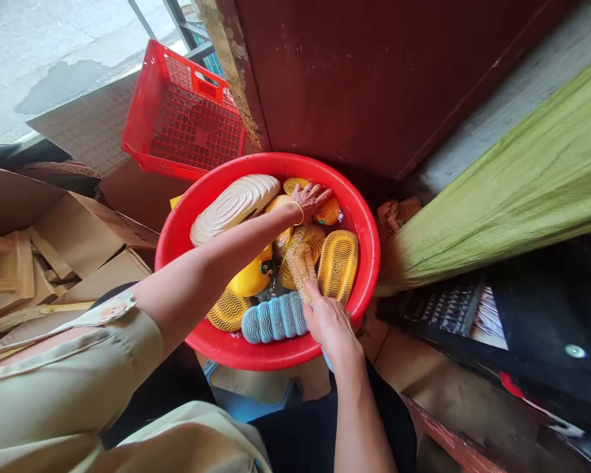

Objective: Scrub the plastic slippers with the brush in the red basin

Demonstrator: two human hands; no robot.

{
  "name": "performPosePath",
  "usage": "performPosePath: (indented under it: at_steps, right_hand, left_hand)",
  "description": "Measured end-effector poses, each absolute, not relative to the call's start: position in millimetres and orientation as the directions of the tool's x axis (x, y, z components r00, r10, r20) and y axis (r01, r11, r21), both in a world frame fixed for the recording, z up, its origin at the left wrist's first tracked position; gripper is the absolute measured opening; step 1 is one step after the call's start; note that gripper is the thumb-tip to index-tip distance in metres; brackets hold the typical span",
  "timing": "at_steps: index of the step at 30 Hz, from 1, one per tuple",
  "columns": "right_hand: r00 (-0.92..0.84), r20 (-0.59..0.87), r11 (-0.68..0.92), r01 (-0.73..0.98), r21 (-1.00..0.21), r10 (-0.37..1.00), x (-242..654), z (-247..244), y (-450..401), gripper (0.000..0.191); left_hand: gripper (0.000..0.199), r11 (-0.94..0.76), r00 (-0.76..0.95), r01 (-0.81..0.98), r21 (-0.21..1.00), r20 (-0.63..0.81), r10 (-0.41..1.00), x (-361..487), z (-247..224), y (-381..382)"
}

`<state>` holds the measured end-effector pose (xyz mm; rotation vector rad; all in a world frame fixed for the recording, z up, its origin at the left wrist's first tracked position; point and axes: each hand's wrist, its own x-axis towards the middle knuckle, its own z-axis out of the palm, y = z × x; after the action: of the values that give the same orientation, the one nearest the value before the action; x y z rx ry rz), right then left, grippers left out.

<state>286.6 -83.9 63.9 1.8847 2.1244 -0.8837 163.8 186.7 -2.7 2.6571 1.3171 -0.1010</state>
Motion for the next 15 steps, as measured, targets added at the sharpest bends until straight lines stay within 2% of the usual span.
performPosePath:
  at_steps: [3,6,8,11,15]
  right_hand:
    - [-0.204,-0.506,0.04,0.948,-0.315,0.838,286.0,65.6,-82.4,0.064]
    - [-0.21,-0.516,0.05,0.951,-0.305,0.831,285.0,65.7,-83.0,0.065]
    - [-0.203,-0.515,0.052,0.955,-0.293,0.833,284.7,64.7,-84.0,0.064]
    - [-0.186,-0.499,0.034,0.954,-0.297,0.846,285.2,61.9,-85.2,0.063]
    - [-0.179,-0.45,-0.002,0.928,-0.373,0.875,288.0,56.4,-84.0,0.06]
  left_hand:
    - [0.091,-0.618,0.63,0.776,0.126,-0.137,0.764,159.3,-2.3,185.1]
    - [0.081,-0.665,0.69,0.719,0.202,-0.098,0.717,148.2,7.0,179.9]
    - [0.078,-0.712,0.742,0.644,0.28,-0.002,0.67,136.8,19.4,175.5]
    - [0.075,-0.801,0.796,0.468,0.374,0.216,0.566,113.9,47.7,165.3]
    - [0.075,-0.846,0.758,0.28,0.454,0.436,0.485,77.0,89.1,134.5]
